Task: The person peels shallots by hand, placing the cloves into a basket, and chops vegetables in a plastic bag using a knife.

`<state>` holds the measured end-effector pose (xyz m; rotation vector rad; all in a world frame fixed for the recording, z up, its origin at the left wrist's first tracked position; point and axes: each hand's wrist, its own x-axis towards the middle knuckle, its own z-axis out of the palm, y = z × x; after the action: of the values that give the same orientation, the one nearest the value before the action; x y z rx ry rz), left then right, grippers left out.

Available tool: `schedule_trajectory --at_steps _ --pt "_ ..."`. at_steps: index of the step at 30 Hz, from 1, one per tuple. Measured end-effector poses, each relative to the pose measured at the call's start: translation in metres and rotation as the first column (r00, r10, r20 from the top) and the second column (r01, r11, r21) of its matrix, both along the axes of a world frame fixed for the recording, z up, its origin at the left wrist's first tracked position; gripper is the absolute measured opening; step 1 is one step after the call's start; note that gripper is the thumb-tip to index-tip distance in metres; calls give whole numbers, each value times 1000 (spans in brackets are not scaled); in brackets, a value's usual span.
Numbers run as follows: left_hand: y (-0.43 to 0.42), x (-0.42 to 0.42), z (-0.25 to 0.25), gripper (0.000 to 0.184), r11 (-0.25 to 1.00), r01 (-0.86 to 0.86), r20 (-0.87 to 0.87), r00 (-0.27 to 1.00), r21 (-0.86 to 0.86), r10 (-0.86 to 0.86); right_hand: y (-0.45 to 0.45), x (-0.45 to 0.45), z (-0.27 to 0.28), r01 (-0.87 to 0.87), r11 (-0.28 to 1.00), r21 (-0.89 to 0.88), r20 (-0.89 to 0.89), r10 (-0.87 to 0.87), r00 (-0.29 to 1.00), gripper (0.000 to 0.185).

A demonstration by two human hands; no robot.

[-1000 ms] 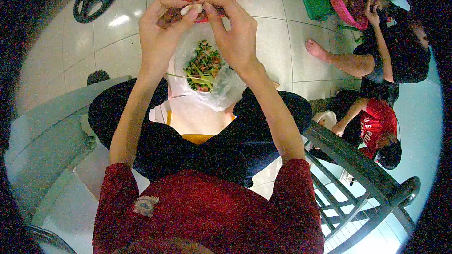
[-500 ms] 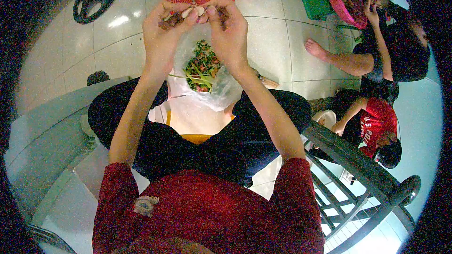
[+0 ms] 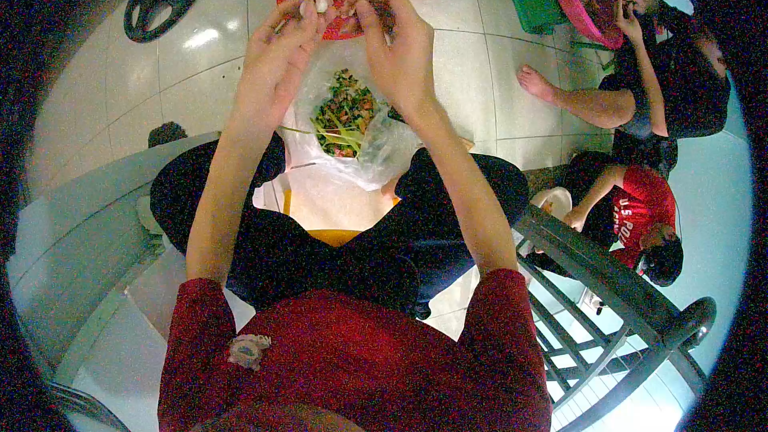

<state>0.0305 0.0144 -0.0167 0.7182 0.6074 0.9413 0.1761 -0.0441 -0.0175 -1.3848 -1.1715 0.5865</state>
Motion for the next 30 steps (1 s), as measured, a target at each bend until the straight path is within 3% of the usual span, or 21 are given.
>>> schedule_trajectory --at_steps 1,3,4,6,7,8,9,10,11,13,17,19,20,22,23,25,27,28,30 --pt "2 -1 -1 33 1000 8 61 998 -14 -7 0 6 -1 1 1000 0 1 -1 1000 15" --pt "4 -3 -2 34 999 8 75 997 -39 -5 4 18 -6 -63 975 -215 354 138 925 10" --pt "6 -4 -2 35 998 6 87 996 -65 0 6 20 -15 -62 975 -215 355 137 925 10" --pt "13 -7 -12 35 994 -11 134 991 -105 25 5 23 -45 -149 879 -452 300 307 903 16" --pt "15 -10 -13 35 989 -25 180 982 -147 52 4 22 -62 -148 879 -453 300 307 903 16" --pt "16 -17 -14 35 988 -22 178 983 -150 49 2 20 -79 -165 855 -491 384 382 840 15" --pt "16 -23 -9 35 996 -80 116 990 -23 83 2 14 -86 -174 829 -531 455 452 767 15" --pt "18 -30 -7 35 986 -128 58 991 107 122 4 10 -93 -194 758 -622 386 513 767 12" --pt "24 -34 -10 35 987 -123 53 992 102 118 4 8 -99 -193 756 -625 380 511 771 12" --pt "43 -43 -22 38 976 -192 253 944 -99 211 1 3 -123 -265 793 -549 454 549 702 12" --pt "62 -61 -34 33 981 -148 296 938 -128 181 -7 0 -164 -226 725 -651 421 592 687 12" --pt "43 -54 -14 32 969 -171 215 968 178 131 -9 7 -178 -277 716 -641 384 611 692 12" --pt "37 -54 -17 32 971 -173 202 970 165 138 -9 12 -183 -309 729 -611 398 620 676 11" --pt "30 -54 -22 33 792 -199 57 977 577 204 -9 12 -177 -288 706 -647 377 625 684 11" --pt "31 -55 -22 33 797 -198 51 977 571 206 -8 12 -172 -257 692 -674 374 620 689 11" --pt "39 -53 -14 31 983 -184 298 939 21 170 -5 18 -165 -237 686 -688 436 652 620 12" --pt "41 -52 -17 31 985 -171 327 931 3 161 -2 22 -157 -192 684 -703 549 695 464 18" --pt "42 -50 -18 30 988 -154 359 921 -12 148 2 20 -140 -194 682 -705 546 696 466 18" --pt "41 -43 -20 31 983 -172 291 939 -69 185 8 22 -104 -30 683 -730 554 615 561 32"
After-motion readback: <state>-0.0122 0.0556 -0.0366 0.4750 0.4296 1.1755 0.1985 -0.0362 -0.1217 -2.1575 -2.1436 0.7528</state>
